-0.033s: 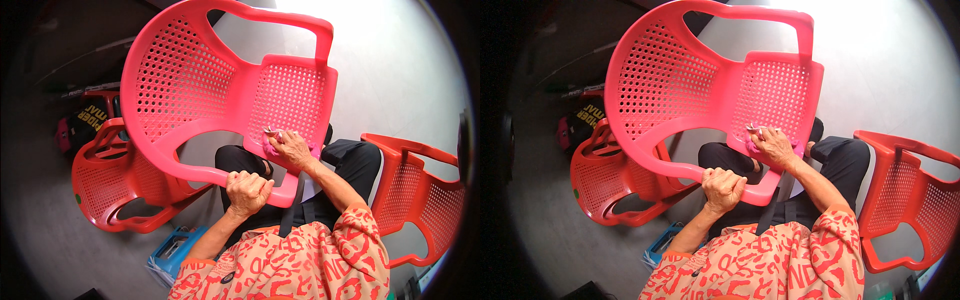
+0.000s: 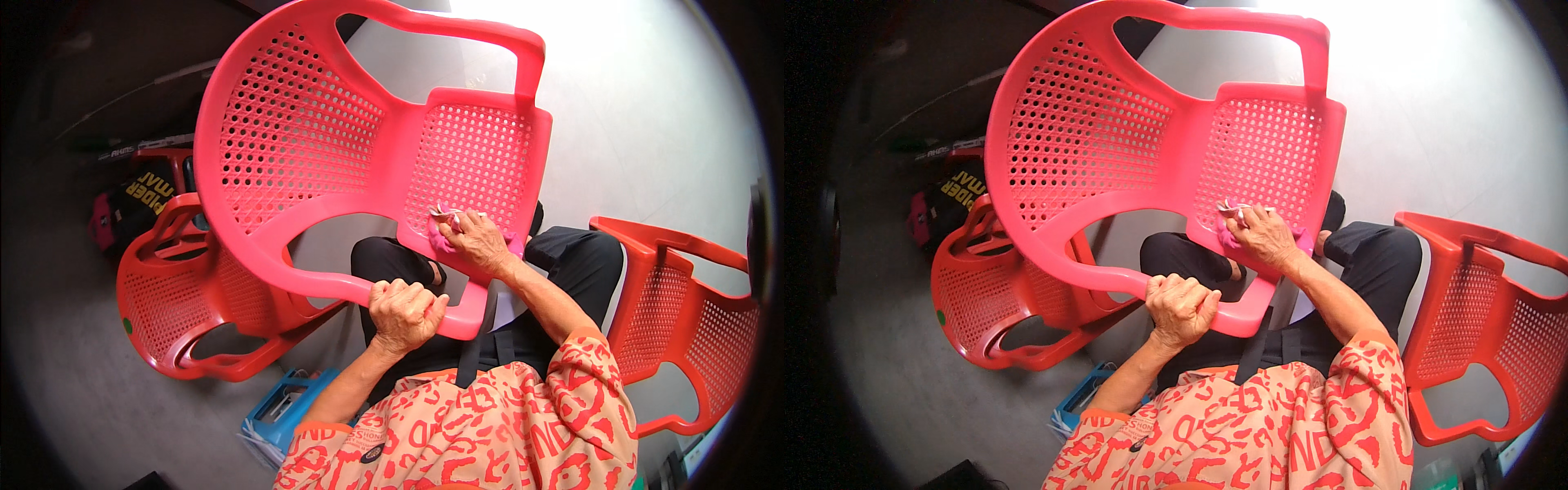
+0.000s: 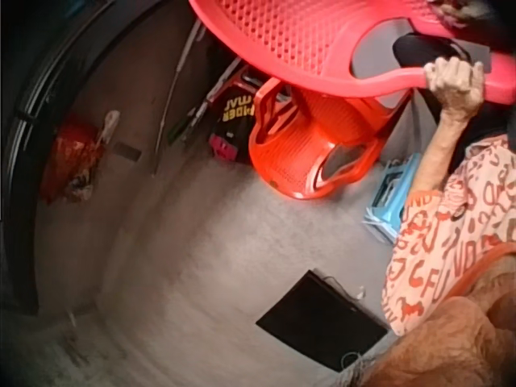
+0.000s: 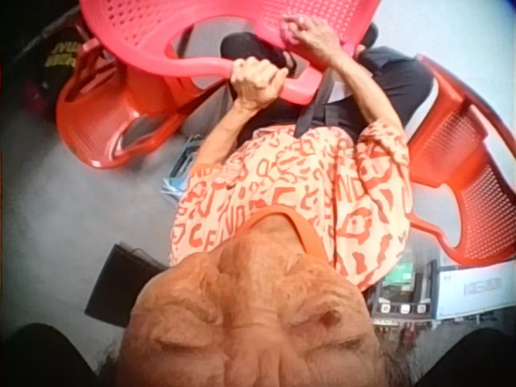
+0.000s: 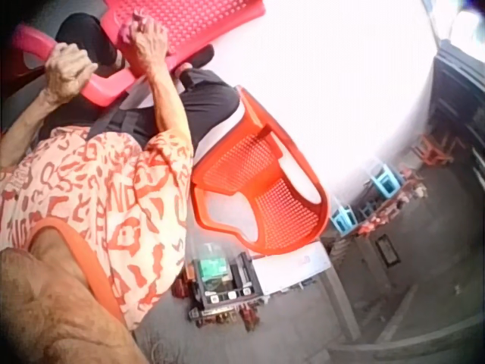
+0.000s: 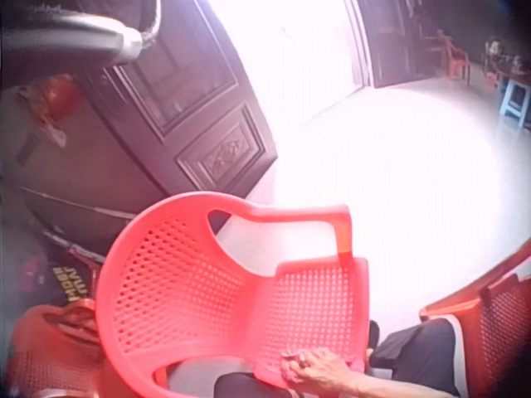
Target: The person sits on the floor and wipes a red plastic chair with a pink cloth, cleaning the seat, backrest, and armrests. They then place the red chair aside and repeat the wiping process on a pink plastic chair.
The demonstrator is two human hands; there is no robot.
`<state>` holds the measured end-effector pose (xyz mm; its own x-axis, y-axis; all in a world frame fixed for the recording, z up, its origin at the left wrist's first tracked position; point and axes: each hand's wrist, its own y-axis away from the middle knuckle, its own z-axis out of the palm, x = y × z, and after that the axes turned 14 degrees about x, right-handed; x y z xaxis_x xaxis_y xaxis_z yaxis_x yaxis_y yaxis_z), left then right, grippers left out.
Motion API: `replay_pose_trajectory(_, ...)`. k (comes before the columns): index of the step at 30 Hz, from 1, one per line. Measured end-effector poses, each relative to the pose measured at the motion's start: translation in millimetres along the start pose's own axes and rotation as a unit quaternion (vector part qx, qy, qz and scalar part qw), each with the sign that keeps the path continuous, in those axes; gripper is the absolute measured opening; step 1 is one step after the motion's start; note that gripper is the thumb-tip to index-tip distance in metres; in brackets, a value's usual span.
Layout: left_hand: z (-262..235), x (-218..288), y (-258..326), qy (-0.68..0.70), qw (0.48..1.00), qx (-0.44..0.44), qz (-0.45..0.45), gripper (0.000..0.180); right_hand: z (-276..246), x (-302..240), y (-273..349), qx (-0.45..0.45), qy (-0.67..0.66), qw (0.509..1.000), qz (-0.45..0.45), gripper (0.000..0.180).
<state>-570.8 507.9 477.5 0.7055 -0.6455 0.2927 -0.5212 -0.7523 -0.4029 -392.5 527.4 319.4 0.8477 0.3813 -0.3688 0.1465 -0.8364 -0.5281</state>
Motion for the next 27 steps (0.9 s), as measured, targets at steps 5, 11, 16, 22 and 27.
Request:
replay_pose_trajectory(5, 3, -3, 0, 0.010, 1.000, 0.017, 0.006, 0.021, 27, 16, -9, -0.004, 0.056, 0.998, -0.004, 0.024)
replay_pose_trajectory(11, 4, -5, -2, 0.013, 0.999, 0.039, 0.021, 0.021, 55, 9, -33, 0.047, 0.146, 0.985, 0.084, 0.028)
replay_pose_trajectory(16, 5, -6, 1, 0.016, 0.998, 0.056, 0.019, 0.019, 73, -11, -33, 0.079, 0.071, 0.994, 0.032, 0.024)
replay_pose_trajectory(22, 4, -8, 4, 0.024, 0.998, 0.057, 0.018, 0.015, 88, -21, -83, 0.028, -0.074, 0.933, 0.352, 0.054)
replay_pose_trajectory(27, 5, -9, 3, 0.034, 0.998, 0.048, 0.022, 0.011, 153, -52, -122, 0.168, -0.254, 0.848, 0.434, 0.066)
